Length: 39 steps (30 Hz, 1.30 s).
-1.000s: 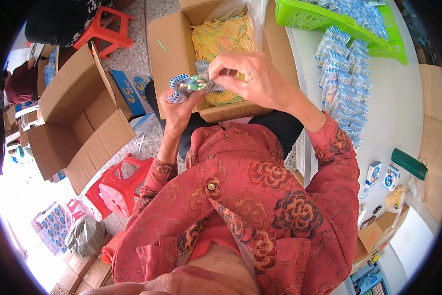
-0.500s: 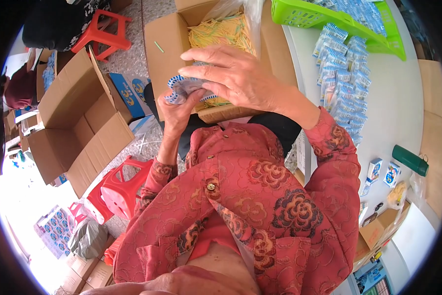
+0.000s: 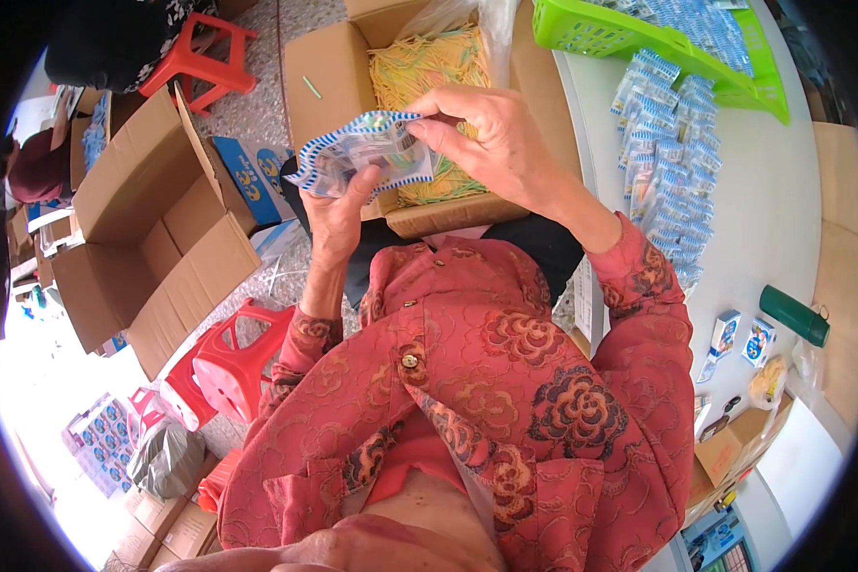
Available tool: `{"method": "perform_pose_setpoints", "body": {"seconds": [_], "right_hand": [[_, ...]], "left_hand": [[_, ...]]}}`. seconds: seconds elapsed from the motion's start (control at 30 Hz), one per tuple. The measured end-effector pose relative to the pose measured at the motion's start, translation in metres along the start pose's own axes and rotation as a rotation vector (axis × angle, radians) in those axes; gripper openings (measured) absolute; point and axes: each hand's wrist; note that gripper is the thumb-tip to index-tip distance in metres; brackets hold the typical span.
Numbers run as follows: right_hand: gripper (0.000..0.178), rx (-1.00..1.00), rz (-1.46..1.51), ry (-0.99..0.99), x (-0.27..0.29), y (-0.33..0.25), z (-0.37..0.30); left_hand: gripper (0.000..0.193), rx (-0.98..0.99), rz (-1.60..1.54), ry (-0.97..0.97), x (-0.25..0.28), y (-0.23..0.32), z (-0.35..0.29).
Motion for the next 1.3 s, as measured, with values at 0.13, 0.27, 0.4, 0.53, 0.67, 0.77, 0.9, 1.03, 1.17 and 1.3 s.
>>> {"method": "perform_pose_setpoints", "body": {"seconds": [0.13,0.27,0.4,0.53,0.67,0.77,0.9,1.03,1.17,1.3], "right_hand": [[0.013,-0.006,-0.033,-0.008,-0.001,0.0,0.002],[0.009,-0.115,0.049,0.099,-0.004,0.005,0.006],[0.013,-0.209,0.299,0.081,-0.01,0.022,0.0],[0.014,-0.267,0.447,0.064,-0.004,0.027,0.001],[0.025,-0.366,0.656,-0.062,-0.003,0.028,0.004],[0.03,-0.368,0.67,-0.092,-0.006,0.04,0.004],[0.028,-0.296,0.646,-0.019,-0.007,0.042,0.007],[0.031,-0.335,0.647,-0.02,-0.006,0.035,0.011],[0.047,-0.31,0.506,-0.197,0.006,0.031,0.017],[0.033,-0.249,0.317,-0.065,0.052,0.008,0.046]], "left_hand": [[0.02,-0.055,0.035,0.029,0.005,-0.002,0.005],[0.022,-0.003,0.05,0.077,0.004,-0.006,0.005],[0.027,0.047,0.128,0.054,0.001,-0.001,0.003],[0.017,0.013,0.102,0.073,-0.005,0.001,0.003],[0.017,0.01,0.043,0.051,-0.004,-0.006,0.004],[0.017,0.003,0.02,0.06,-0.004,-0.008,0.006],[0.017,0.031,-0.004,0.044,-0.001,-0.011,0.009],[0.029,0.073,0.165,0.045,0.001,-0.009,0.01],[0.033,0.042,0.097,0.056,0.0,-0.011,0.013],[0.017,0.057,0.016,0.025,0.002,-0.004,0.013]]}}
Point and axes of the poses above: each hand's wrist, its own z-axis towards the middle knuckle, its own x-axis out of the back of the hand, y = z × x, and after that the axes turned 9 degrees about x, right-handed
